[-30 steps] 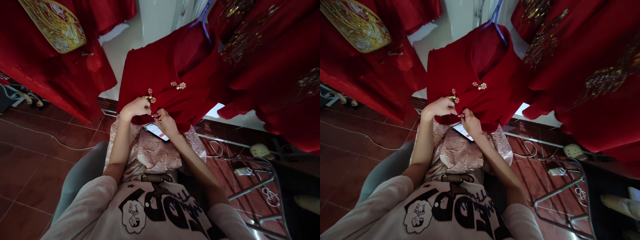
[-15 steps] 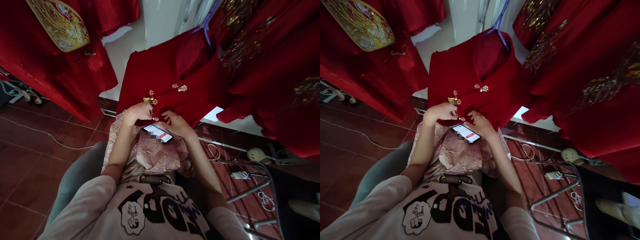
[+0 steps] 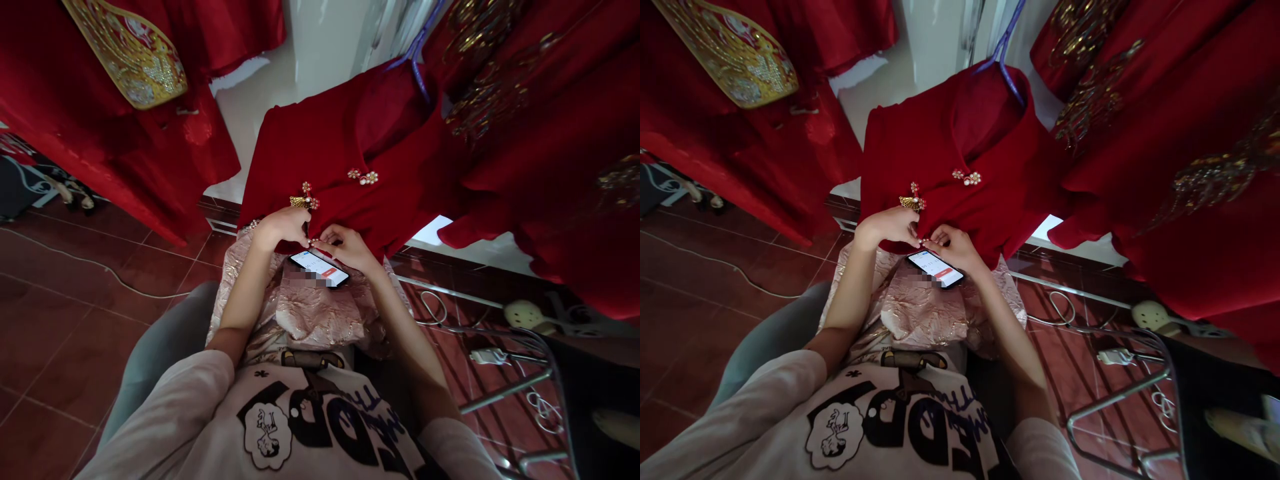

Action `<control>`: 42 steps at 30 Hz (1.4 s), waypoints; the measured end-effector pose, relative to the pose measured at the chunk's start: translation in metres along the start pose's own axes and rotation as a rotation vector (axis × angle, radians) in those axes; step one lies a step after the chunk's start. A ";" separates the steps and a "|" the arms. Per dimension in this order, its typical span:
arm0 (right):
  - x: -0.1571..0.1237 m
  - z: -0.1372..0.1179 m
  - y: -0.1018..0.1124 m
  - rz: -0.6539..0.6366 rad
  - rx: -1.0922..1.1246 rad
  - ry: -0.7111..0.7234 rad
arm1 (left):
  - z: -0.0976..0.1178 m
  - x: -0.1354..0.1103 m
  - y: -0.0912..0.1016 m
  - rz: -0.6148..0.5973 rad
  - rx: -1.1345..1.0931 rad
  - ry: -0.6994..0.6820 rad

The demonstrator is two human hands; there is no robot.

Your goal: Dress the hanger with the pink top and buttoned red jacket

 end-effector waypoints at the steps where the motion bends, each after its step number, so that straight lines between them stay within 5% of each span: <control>1: 0.000 0.000 0.000 -0.004 0.024 -0.010 | 0.000 0.000 0.001 0.008 0.019 0.008; 42: 0.003 0.016 -0.002 0.147 0.212 -0.124 | -0.010 0.006 0.017 0.159 0.027 -0.025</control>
Point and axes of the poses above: each hand's wrist, its own x-axis towards the middle knuckle, its own y-axis out of the back of the hand, z = x × y, the point moved 10 cm from there along x, towards the middle knuckle, and after that the axes turned 1 degree about -y, right-handed, at the moved point
